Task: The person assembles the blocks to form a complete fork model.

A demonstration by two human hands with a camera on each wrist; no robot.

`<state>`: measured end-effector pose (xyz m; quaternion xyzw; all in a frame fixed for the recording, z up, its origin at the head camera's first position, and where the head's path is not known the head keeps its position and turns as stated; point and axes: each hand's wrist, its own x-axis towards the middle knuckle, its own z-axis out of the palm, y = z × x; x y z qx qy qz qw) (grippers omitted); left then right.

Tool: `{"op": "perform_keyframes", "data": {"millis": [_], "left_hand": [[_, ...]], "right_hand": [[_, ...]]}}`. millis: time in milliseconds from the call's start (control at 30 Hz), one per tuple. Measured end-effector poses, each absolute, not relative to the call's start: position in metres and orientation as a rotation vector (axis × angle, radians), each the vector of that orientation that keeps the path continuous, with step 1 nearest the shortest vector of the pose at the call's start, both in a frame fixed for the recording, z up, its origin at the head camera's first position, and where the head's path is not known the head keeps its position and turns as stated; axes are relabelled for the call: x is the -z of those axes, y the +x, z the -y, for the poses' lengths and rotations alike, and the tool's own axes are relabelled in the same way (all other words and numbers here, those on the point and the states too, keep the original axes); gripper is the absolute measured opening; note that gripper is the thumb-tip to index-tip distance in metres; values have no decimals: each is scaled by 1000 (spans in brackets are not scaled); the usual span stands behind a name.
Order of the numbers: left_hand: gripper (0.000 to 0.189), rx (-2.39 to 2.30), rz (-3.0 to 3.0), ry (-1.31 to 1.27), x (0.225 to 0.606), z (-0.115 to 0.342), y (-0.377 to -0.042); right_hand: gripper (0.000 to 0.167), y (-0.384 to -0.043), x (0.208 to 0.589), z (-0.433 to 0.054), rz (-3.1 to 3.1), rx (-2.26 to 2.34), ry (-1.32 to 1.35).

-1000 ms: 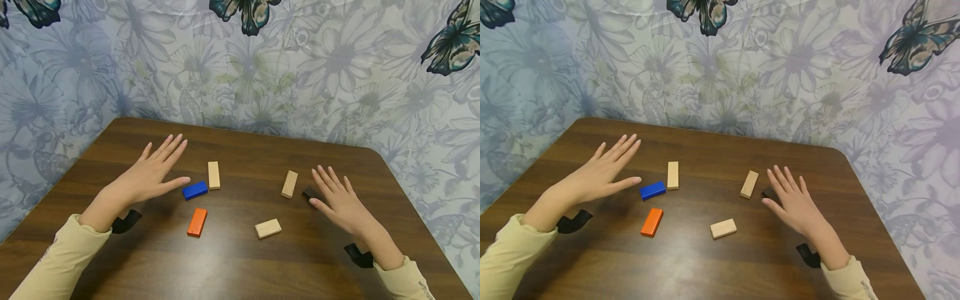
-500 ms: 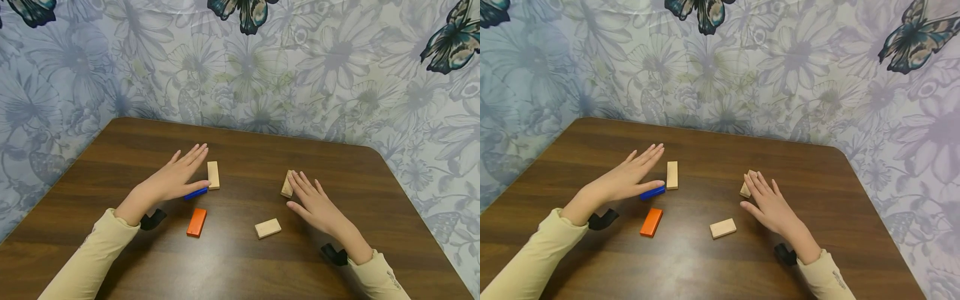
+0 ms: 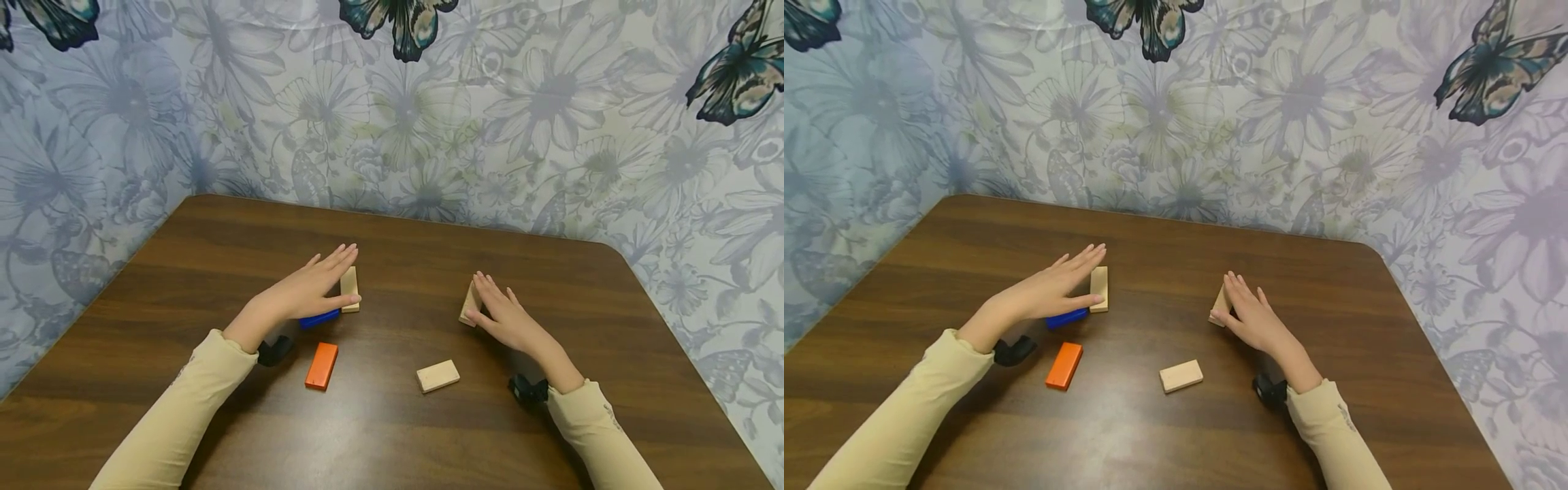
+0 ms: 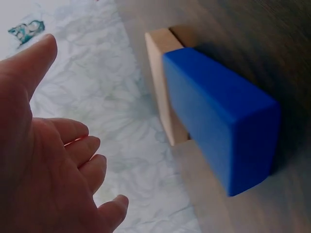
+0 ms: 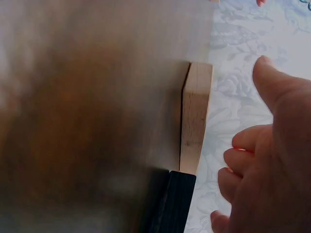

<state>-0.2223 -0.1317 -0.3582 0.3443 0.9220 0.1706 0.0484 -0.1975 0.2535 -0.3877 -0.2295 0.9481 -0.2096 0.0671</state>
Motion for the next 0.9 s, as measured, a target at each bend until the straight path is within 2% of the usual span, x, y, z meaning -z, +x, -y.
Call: {"op": "perform_keyframes", "data": {"millis": [900], "left_hand": [[90, -613, -2620, 977, 387, 136, -244]], "right_hand": [[83, -205, 399, -265, -2792, 643, -652]]}}
